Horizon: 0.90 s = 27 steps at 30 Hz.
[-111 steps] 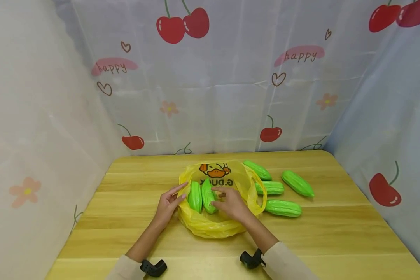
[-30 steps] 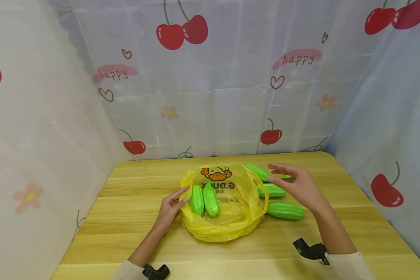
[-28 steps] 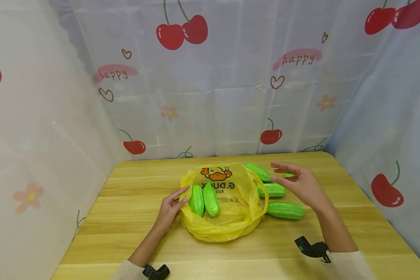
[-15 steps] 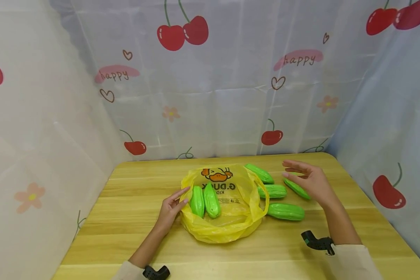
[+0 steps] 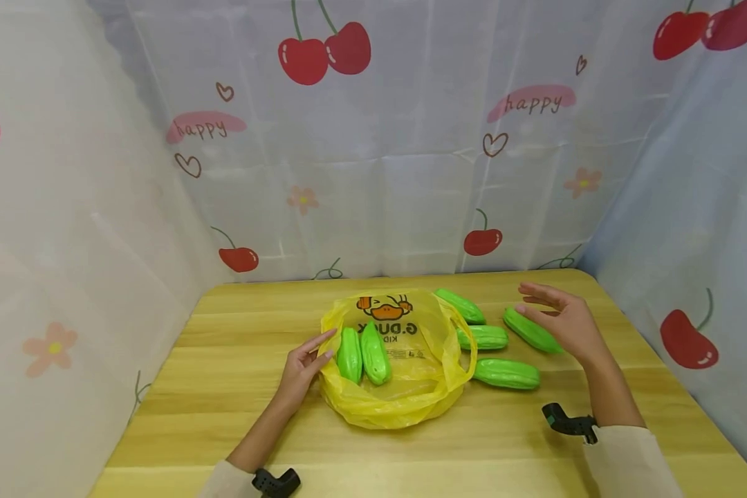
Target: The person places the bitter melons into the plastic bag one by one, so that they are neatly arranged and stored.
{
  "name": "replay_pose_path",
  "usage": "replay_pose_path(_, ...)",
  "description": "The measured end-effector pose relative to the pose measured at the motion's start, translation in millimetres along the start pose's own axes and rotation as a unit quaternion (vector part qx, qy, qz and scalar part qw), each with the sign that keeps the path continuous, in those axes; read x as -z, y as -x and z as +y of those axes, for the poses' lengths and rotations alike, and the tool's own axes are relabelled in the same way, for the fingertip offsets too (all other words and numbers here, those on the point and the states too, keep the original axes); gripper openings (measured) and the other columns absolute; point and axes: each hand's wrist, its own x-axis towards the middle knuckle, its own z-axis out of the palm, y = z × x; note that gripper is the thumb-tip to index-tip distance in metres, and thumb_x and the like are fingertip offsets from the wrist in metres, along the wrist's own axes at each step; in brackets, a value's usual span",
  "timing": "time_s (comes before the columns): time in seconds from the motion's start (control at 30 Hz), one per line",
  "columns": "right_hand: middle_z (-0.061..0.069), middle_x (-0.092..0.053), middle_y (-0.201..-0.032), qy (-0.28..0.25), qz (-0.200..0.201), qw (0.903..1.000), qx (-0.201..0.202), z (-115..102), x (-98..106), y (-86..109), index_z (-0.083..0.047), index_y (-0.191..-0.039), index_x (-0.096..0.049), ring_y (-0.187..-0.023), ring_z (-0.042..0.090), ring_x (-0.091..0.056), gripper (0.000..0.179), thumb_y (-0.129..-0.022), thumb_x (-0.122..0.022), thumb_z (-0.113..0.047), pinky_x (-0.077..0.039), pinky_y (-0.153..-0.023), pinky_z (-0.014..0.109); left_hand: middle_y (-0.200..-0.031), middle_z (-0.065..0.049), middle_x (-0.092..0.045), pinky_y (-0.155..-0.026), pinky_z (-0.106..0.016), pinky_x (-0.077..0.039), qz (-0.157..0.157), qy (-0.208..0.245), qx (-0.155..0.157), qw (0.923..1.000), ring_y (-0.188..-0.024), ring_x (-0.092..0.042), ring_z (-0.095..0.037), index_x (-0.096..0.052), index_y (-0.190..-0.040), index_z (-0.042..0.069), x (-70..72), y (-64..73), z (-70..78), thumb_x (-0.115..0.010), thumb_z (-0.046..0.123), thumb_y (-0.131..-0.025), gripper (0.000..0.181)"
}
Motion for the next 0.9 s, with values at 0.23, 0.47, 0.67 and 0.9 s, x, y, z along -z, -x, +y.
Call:
replay_pose_path(0.23,0.019,-0.061,-0.138,0.012,0.008,0.9999,-0.001,19.6,-1.0,-3.0,-0.010,-0.147,-0.055,-0.122,0.027,-0.058,0.058,-0.097,-0.071,-0.033,-0.045,-0.082,0.007,-0.151,-0.019,-0.050,-0.099,-0.022,-0.050,-0.007,0.003,-0.006,1.0000,-0.140,-0.044,-0.029,-0.054,-0.145,0.000,0.4,-0.9,2.2,-0.062,0.009,-0.101,0.045)
replay_pose_path(0.47,0.018,-0.059,-0.141,0.023,0.007,0.9995,-0.021,32.6,5.0,-4.7,-0.011,-0.149,-0.053,-0.123,0.029,-0.055,0.061,-0.096,-0.070,-0.039,-0.044,-0.082,0.007,-0.150,-0.020,-0.050,-0.099,-0.023,-0.051,-0.006,-0.002,-0.017,0.9998,-0.139,-0.046,-0.030,-0.054,-0.145,-0.001,0.9,-3.0,0.2,-0.062,0.009,-0.101,0.045)
replay_pose_path(0.67,0.024,-0.056,-0.142,0.030,-0.020,0.9992,-0.020,43.2,10.7,-4.0,-0.006,-0.151,-0.049,-0.126,0.040,-0.052,0.066,-0.097,-0.071,-0.036,-0.043,-0.081,0.006,-0.150,-0.023,-0.049,-0.102,-0.024,-0.049,-0.005,0.002,-0.022,0.9997,-0.140,-0.045,-0.025,-0.054,-0.144,-0.003,-0.1,-3.8,0.1,-0.063,0.008,-0.101,0.045)
replay_pose_path(0.9,0.026,-0.051,-0.146,0.034,-0.053,0.9967,-0.051,50.9,10.3,-1.3,-0.006,-0.153,-0.045,-0.130,0.047,-0.049,0.071,-0.096,-0.070,-0.041,-0.050,-0.093,0.034,-0.150,-0.020,-0.050,-0.101,-0.023,-0.049,-0.003,0.000,-0.013,0.9999,-0.140,-0.045,-0.027,-0.055,-0.144,0.000,-0.3,-1.5,2.2,-0.063,0.009,-0.101,0.045)
